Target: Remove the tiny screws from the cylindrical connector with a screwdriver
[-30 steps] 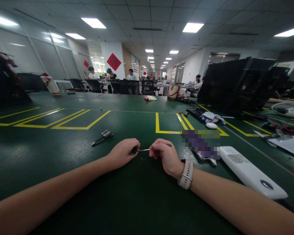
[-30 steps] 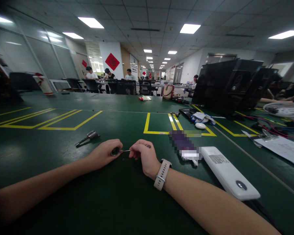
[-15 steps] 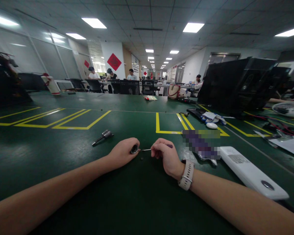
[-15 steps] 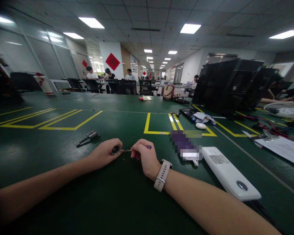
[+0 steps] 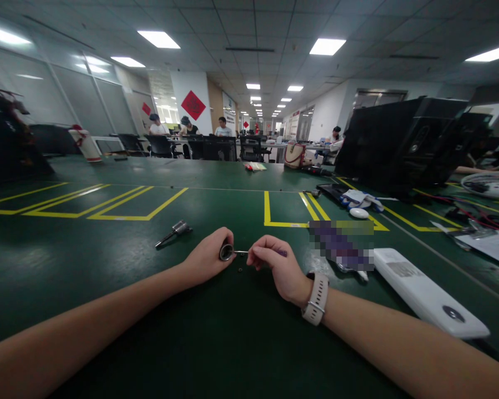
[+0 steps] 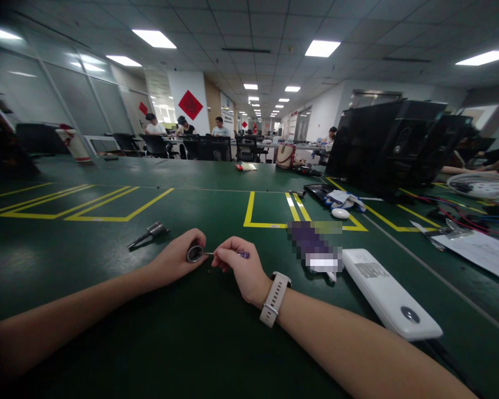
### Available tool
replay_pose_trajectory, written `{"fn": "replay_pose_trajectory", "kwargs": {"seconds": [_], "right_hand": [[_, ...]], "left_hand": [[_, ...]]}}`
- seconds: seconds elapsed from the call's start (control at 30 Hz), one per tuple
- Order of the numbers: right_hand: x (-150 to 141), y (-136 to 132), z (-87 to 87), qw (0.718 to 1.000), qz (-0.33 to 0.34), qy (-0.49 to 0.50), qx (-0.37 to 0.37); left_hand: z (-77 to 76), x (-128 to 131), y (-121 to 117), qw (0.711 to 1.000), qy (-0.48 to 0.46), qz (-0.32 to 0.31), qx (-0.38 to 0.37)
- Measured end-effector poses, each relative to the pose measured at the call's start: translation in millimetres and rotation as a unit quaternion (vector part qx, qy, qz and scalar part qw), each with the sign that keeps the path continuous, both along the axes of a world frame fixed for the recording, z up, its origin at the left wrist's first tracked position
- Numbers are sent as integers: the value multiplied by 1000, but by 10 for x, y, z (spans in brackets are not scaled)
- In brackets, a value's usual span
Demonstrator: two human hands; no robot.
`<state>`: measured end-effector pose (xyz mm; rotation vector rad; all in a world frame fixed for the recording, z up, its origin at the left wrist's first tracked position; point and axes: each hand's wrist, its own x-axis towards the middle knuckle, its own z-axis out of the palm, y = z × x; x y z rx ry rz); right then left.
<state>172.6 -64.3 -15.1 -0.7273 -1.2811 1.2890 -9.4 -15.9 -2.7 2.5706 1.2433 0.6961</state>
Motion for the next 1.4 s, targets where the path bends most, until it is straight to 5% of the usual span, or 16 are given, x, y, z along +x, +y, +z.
{"fn": "replay_pose_trajectory", "kwargs": {"seconds": [0.47, 0.87, 1.4], "right_hand": [[-15, -48, 58, 988, -35, -141, 59], [11, 43, 32, 996, 56, 21, -71], [-24, 21, 20, 997, 33, 11, -74]], "left_hand": [[-5, 5, 15, 997, 57, -40, 21], [-13, -44, -5, 995, 41, -64, 65], [20, 15, -49, 985, 136, -60, 82]]}}
